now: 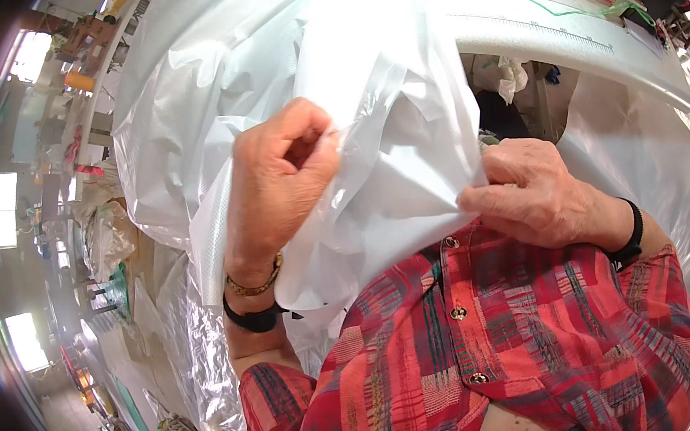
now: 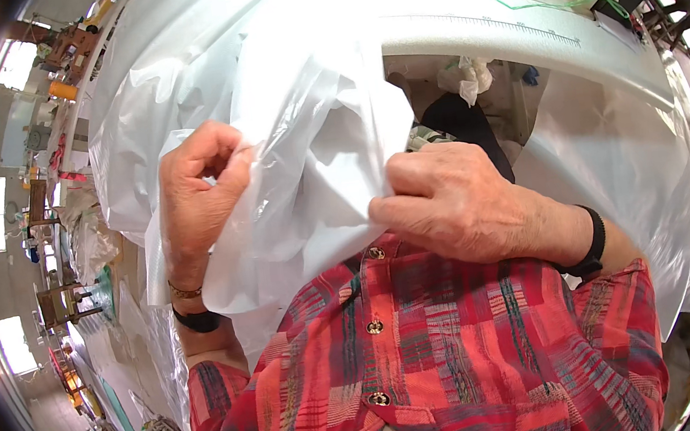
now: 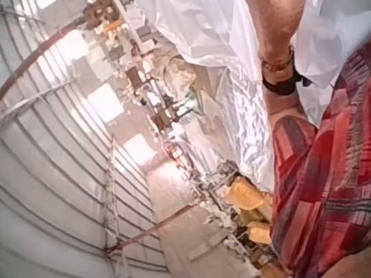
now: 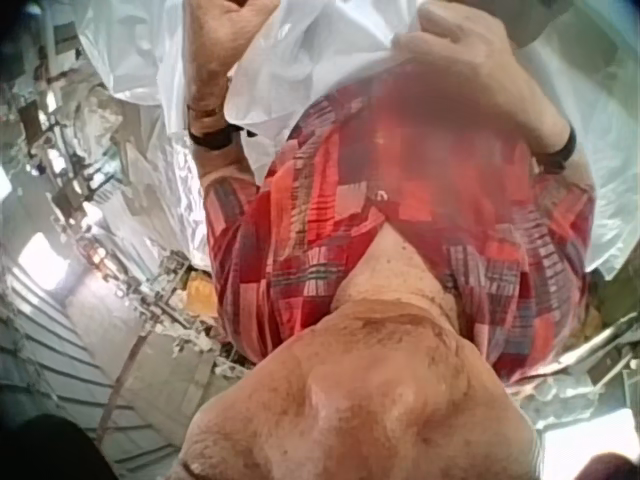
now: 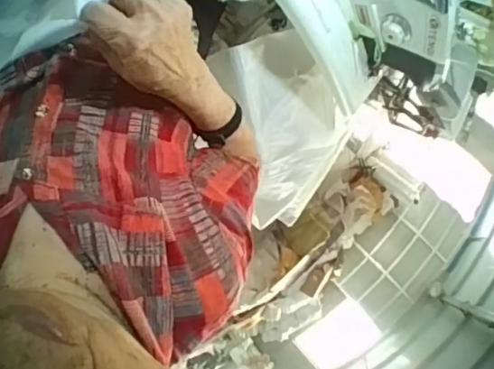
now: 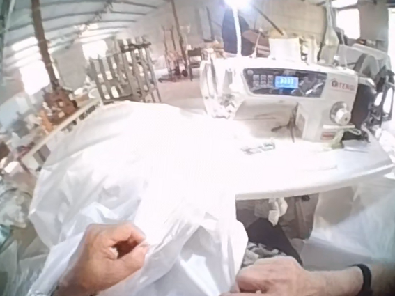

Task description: The person is sewing large white plastic sheets together using an industrial sewing machine.

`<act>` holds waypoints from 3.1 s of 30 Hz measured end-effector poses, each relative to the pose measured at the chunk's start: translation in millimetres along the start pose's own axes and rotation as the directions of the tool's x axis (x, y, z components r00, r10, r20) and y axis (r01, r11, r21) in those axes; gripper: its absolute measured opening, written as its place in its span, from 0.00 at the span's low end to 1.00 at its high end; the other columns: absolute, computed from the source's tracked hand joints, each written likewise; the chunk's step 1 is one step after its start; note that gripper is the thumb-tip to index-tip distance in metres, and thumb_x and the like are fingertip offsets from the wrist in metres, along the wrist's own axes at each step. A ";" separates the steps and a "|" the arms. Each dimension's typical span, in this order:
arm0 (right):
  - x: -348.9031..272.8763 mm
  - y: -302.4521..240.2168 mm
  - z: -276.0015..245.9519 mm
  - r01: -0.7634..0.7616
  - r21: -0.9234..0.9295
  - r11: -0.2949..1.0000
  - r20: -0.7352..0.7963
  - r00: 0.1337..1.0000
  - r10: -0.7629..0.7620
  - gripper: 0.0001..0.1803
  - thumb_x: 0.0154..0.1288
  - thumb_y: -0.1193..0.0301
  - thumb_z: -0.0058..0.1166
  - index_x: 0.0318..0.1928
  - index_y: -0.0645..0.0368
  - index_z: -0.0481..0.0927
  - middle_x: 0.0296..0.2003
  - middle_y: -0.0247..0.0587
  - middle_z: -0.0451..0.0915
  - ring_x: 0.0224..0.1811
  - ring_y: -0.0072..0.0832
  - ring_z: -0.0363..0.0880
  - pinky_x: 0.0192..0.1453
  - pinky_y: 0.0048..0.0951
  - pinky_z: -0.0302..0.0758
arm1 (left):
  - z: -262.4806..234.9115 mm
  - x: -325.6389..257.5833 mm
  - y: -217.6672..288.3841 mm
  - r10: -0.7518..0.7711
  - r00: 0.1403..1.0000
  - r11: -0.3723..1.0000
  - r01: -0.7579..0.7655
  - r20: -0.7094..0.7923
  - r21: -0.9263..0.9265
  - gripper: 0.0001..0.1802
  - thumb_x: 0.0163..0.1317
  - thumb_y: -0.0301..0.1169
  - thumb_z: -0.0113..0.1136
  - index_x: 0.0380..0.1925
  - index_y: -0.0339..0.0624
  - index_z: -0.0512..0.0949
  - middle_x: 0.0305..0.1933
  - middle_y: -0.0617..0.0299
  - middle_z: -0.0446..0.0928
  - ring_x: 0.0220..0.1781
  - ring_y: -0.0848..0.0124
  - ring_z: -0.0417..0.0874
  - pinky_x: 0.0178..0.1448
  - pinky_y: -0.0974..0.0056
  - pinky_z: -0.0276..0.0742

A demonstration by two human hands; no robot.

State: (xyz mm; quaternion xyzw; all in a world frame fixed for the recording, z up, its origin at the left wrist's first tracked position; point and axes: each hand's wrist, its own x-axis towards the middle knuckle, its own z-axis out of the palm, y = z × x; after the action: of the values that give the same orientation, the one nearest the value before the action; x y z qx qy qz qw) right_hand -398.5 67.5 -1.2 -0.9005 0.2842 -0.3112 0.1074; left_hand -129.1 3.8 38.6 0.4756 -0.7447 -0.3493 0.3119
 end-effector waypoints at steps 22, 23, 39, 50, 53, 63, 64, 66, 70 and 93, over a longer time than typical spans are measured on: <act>58.4 -2.9 32.0 0.261 0.007 0.965 0.245 0.935 -0.255 0.06 0.56 0.72 0.55 0.32 0.62 0.74 0.30 0.41 0.71 0.33 0.34 0.78 0.35 0.33 0.76 | 37.6 -11.6 -18.2 -0.170 0.927 0.756 0.340 0.335 -0.559 0.08 0.68 0.29 0.55 0.33 0.35 0.74 0.31 0.73 0.71 0.34 0.84 0.66 0.37 0.75 0.65; 58.9 -0.2 35.9 0.297 0.014 0.955 0.259 0.921 -0.290 0.07 0.56 0.73 0.55 0.34 0.62 0.76 0.30 0.41 0.72 0.34 0.34 0.78 0.36 0.32 0.76 | 37.4 -11.2 -21.8 -0.168 0.933 0.792 0.320 0.318 -0.521 0.08 0.69 0.30 0.55 0.33 0.36 0.74 0.29 0.73 0.70 0.32 0.85 0.65 0.35 0.75 0.64; 139.8 69.0 137.0 -0.183 0.741 0.647 0.128 0.983 0.131 0.20 0.64 0.63 0.53 0.51 0.64 0.77 0.45 0.59 0.80 0.49 0.50 0.80 0.53 0.43 0.76 | -32.2 24.3 45.8 0.216 0.942 0.886 -0.299 0.257 0.354 0.07 0.68 0.25 0.54 0.32 0.32 0.76 0.23 0.56 0.72 0.24 0.66 0.72 0.32 0.68 0.68; 75.1 109.0 97.1 -0.201 0.216 0.955 0.677 0.736 0.001 0.18 0.64 0.59 0.54 0.35 0.65 0.79 0.34 0.52 0.82 0.39 0.50 0.81 0.45 0.44 0.77 | 55.3 -36.0 -79.7 0.094 0.988 0.900 -0.138 0.124 0.414 0.03 0.66 0.24 0.53 0.34 0.37 0.74 0.28 0.46 0.75 0.30 0.48 0.78 0.34 0.54 0.73; 85.6 110.2 56.5 -0.039 0.102 0.994 0.353 0.936 0.000 0.14 0.61 0.62 0.59 0.31 0.61 0.76 0.29 0.43 0.79 0.35 0.43 0.79 0.42 0.42 0.75 | 60.3 -42.3 -79.5 0.010 0.997 0.992 0.000 -0.075 0.130 0.04 0.65 0.24 0.55 0.34 0.35 0.77 0.25 0.50 0.73 0.25 0.57 0.76 0.33 0.61 0.72; 91.1 123.3 77.0 0.227 0.057 0.972 0.176 0.956 -0.234 0.09 0.61 0.71 0.60 0.40 0.55 0.75 0.40 0.35 0.77 0.47 0.34 0.74 0.57 0.37 0.68 | 59.6 -56.2 -66.4 -0.513 0.856 0.632 0.421 0.055 -0.650 0.15 0.66 0.23 0.58 0.53 0.32 0.78 0.28 0.69 0.77 0.22 0.90 0.69 0.21 0.81 0.60; 90.1 119.9 78.3 0.234 0.064 0.970 0.181 0.953 -0.241 0.09 0.61 0.71 0.60 0.40 0.55 0.75 0.40 0.35 0.77 0.47 0.34 0.74 0.57 0.37 0.68 | 62.5 -56.7 -63.9 -0.493 0.870 0.647 0.376 0.012 -0.664 0.15 0.66 0.23 0.57 0.53 0.33 0.77 0.31 0.68 0.78 0.21 0.88 0.70 0.22 0.79 0.62; 88.3 113.4 79.9 0.259 0.070 0.963 0.180 0.947 -0.267 0.11 0.59 0.70 0.61 0.42 0.55 0.76 0.41 0.34 0.77 0.48 0.32 0.74 0.57 0.37 0.68 | 64.3 -56.3 -62.5 -0.472 0.881 0.659 0.328 -0.033 -0.677 0.16 0.66 0.23 0.57 0.54 0.34 0.77 0.33 0.67 0.78 0.20 0.87 0.70 0.22 0.77 0.65; 86.4 103.2 79.5 0.308 0.018 0.951 0.145 0.940 -0.308 0.13 0.55 0.69 0.63 0.42 0.54 0.77 0.44 0.33 0.76 0.49 0.32 0.74 0.58 0.38 0.68 | 68.8 -49.3 -61.9 -0.361 0.925 0.858 0.279 -0.119 -0.432 0.13 0.65 0.24 0.59 0.49 0.35 0.80 0.32 0.68 0.76 0.23 0.85 0.74 0.26 0.73 0.68; 119.4 179.0 37.0 0.088 0.034 0.996 0.098 0.991 -0.091 0.05 0.57 0.72 0.64 0.35 0.54 0.82 0.33 0.32 0.83 0.36 0.31 0.78 0.46 0.31 0.74 | 44.5 -30.6 -55.6 0.163 0.924 0.965 -0.076 -0.345 0.252 0.16 0.60 0.16 0.58 0.48 0.37 0.81 0.29 0.54 0.74 0.28 0.60 0.77 0.33 0.62 0.72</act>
State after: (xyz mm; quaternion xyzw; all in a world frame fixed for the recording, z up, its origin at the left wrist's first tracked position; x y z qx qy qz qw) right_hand -378.2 -146.9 -36.9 -0.9251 0.2331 -0.2745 0.1205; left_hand -126.5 25.1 -35.8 0.5188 -0.7378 -0.1454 0.4067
